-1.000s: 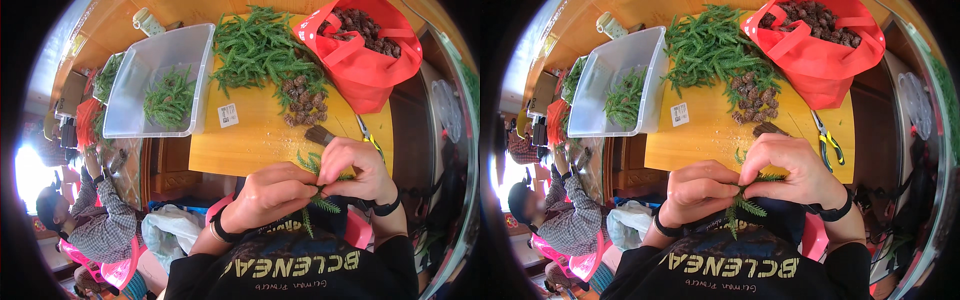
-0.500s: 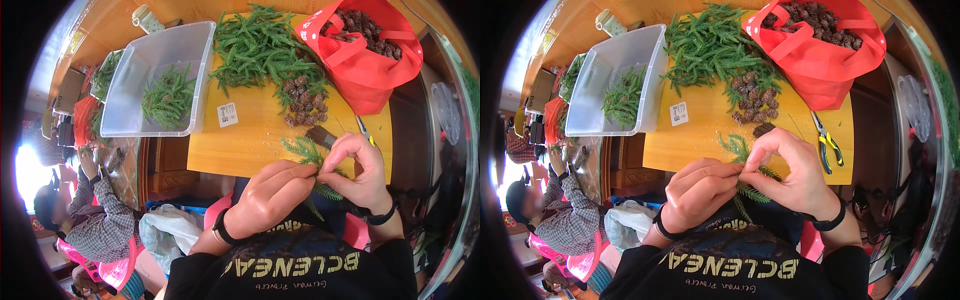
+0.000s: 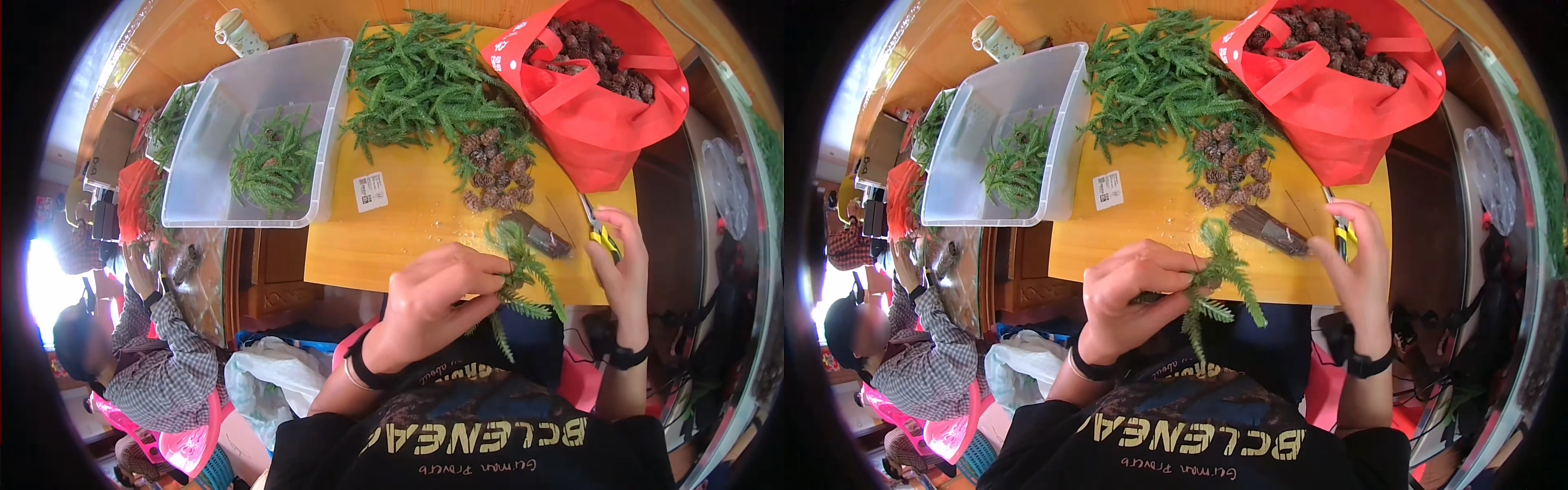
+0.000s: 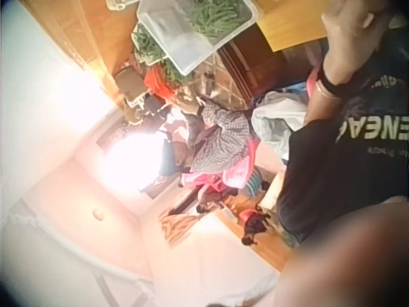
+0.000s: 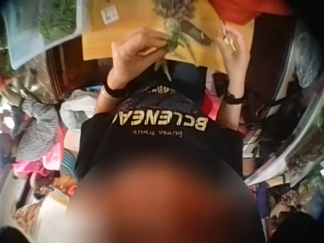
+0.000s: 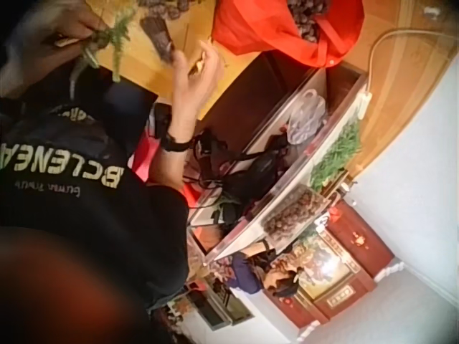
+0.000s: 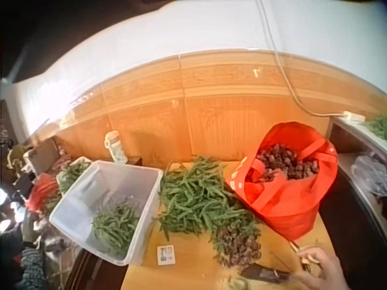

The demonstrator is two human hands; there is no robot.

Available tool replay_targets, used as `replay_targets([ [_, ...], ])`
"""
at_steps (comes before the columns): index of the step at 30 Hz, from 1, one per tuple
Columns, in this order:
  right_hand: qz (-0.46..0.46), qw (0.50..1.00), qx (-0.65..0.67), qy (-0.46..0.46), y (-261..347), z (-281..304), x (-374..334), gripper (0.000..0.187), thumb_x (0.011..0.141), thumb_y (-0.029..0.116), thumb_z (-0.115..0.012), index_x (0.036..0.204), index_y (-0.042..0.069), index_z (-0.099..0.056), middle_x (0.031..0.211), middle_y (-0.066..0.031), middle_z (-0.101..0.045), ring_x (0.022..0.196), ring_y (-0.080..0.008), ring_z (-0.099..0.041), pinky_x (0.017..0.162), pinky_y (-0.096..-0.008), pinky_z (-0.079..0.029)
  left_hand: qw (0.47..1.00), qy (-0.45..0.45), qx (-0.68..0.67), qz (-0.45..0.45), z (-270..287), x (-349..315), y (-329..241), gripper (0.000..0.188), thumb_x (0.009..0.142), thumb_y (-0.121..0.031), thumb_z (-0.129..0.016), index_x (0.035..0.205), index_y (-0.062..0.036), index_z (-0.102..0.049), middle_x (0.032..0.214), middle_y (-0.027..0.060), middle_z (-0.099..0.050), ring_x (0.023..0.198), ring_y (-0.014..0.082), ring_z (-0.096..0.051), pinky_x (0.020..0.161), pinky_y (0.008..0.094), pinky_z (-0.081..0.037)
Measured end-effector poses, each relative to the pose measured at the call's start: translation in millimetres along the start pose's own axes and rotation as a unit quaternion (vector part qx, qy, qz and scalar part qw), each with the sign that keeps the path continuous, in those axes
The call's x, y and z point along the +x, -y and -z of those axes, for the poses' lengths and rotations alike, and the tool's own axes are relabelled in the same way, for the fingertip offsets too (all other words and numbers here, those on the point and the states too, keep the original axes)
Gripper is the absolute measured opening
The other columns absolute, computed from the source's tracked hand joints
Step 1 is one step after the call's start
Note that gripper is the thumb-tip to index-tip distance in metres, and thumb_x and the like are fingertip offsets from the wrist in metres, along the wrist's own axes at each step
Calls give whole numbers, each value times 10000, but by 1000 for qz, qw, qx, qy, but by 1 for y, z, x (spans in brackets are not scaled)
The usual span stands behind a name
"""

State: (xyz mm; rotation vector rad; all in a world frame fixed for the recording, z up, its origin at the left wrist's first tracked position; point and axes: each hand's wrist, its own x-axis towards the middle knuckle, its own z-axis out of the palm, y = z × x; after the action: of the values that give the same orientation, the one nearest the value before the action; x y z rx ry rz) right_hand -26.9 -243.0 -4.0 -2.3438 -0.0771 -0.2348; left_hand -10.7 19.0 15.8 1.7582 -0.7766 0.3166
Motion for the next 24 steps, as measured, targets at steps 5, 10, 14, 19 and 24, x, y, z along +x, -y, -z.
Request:
replay_targets([
  [5,-44,973,-225,26,-82,-5,-30,534,705,98,-669,1193,37,-462,1139,-159,-508,1049,-317,-491,929,-368,-374,984,43,-167,55,7,0,13,185,645,61,-696,768,-26,-590,877,103,-661,775,216,-641,669,289,-505],
  [10,-27,987,-150,-41,-100,-12,-34,479,663,43,-705,1096,36,-500,1076,-151,-517,968,-308,-511,835,-363,-435,895,76,-423,117,10,-5,23,166,738,-24,-722,801,-28,-569,894,143,-653,803,188,-627,698,291,-494],
  [14,-53,990,-65,-115,-108,-6,-43,256,673,41,-687,870,10,-526,802,-82,-537,701,-211,-560,632,-290,-468,856,35,-487,167,8,-6,25,254,668,-25,-772,765,-66,-541,783,196,-646,679,204,-586,607,304,-441],
  [19,-106,972,-209,-5,-102,6,-39,205,709,114,-669,736,-4,-503,549,-61,-467,538,-165,-501,512,-306,-402,837,82,-517,160,6,-5,32,268,664,-57,-784,777,-79,-542,787,203,-645,653,194,-568,590,298,-413],
  [24,-184,972,-114,94,-87,14,-26,221,720,127,-654,727,-17,-486,577,-75,-505,522,-126,-459,497,-291,-367,835,92,-515,169,8,-6,34,265,663,-49,-781,775,-76,-543,795,208,-644,665,196,-572,595,301,-417],
])
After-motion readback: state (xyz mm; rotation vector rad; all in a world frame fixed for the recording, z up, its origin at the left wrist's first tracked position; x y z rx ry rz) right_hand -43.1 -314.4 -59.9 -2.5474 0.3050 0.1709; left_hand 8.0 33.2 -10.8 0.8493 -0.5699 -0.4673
